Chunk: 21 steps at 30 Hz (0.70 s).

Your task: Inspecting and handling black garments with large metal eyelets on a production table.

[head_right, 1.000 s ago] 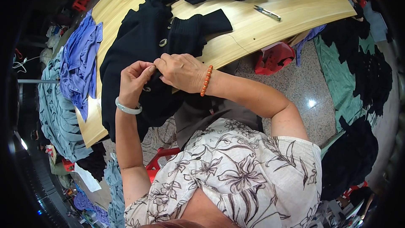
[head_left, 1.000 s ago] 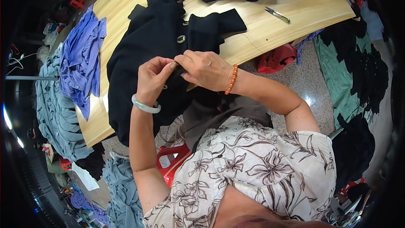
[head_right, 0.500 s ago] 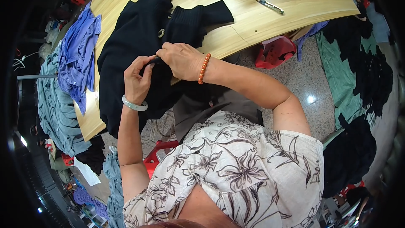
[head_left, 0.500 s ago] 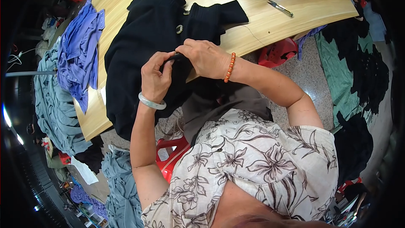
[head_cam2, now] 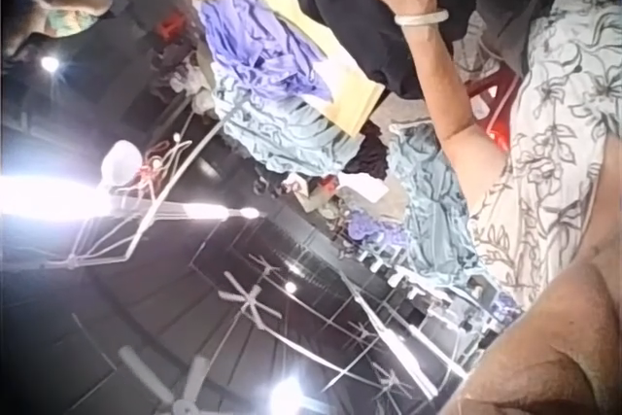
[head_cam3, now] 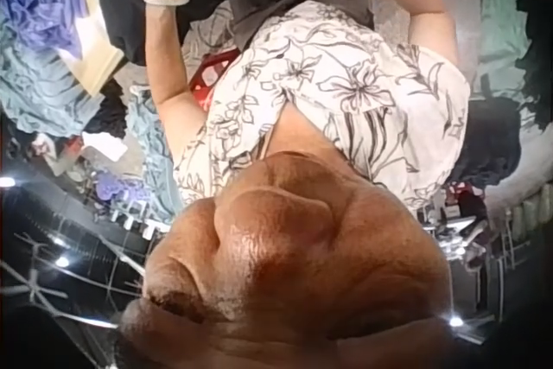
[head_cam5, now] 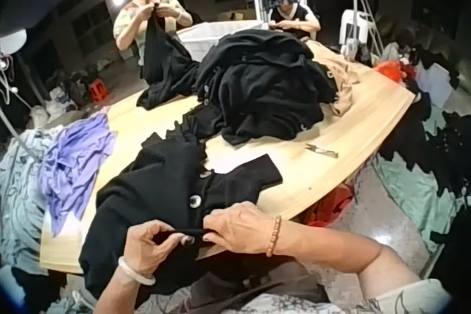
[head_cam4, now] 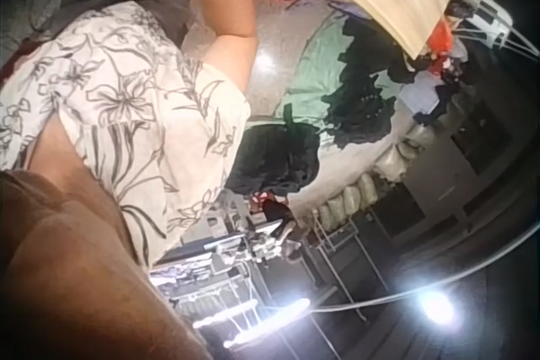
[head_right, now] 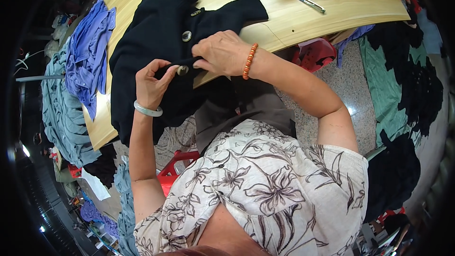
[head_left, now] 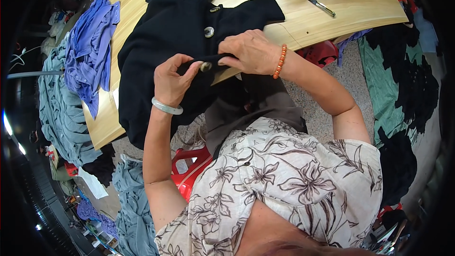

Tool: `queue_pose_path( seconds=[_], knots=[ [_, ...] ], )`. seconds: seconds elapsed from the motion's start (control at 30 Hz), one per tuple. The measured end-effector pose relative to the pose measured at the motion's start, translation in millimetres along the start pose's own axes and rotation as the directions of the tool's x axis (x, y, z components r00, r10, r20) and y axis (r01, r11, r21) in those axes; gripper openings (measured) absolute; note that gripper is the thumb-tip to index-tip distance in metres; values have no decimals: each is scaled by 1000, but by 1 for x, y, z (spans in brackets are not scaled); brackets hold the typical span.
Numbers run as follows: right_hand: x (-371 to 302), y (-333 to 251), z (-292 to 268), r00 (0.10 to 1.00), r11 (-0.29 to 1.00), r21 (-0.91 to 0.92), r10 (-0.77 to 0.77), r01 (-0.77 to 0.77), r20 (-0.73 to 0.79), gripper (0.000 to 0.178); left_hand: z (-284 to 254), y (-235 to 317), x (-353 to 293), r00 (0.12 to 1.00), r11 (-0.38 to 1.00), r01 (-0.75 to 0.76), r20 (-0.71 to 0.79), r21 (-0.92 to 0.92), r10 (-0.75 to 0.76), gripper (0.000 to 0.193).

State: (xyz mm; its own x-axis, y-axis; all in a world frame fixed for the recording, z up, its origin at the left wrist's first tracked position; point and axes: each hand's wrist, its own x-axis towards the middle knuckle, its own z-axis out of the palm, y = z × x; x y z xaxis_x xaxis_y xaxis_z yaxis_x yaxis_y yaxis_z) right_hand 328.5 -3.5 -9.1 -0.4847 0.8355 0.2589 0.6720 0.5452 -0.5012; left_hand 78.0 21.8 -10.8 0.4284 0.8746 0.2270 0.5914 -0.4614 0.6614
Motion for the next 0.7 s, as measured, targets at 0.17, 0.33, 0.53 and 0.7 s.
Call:
queue_pose_path(
  seconds=[0.17, 0.33, 0.53, 0.7],
  knots=[
    [-18, 17, 3, 992, 974, -197, 120, -108, 50, 15, -3, 18, 3, 981, 848, -134, -51, 513, 186, 16],
    [-18, 12, 9, 987, 982, -156, 83, -104, -136, 14, 25, 49, 44, 942, 937, -308, -86, 163, 324, 19],
    [-12, 6, 17, 971, 979, 182, 130, -93, -201, 14, 32, 20, 71, 990, 959, 5, 132, 283, -44, 27],
    [-8, 13, 20, 947, 974, 223, 46, 27, -317, 14, 21, 27, 77, 959, 986, 156, 230, 64, -167, 11]
  ],
)
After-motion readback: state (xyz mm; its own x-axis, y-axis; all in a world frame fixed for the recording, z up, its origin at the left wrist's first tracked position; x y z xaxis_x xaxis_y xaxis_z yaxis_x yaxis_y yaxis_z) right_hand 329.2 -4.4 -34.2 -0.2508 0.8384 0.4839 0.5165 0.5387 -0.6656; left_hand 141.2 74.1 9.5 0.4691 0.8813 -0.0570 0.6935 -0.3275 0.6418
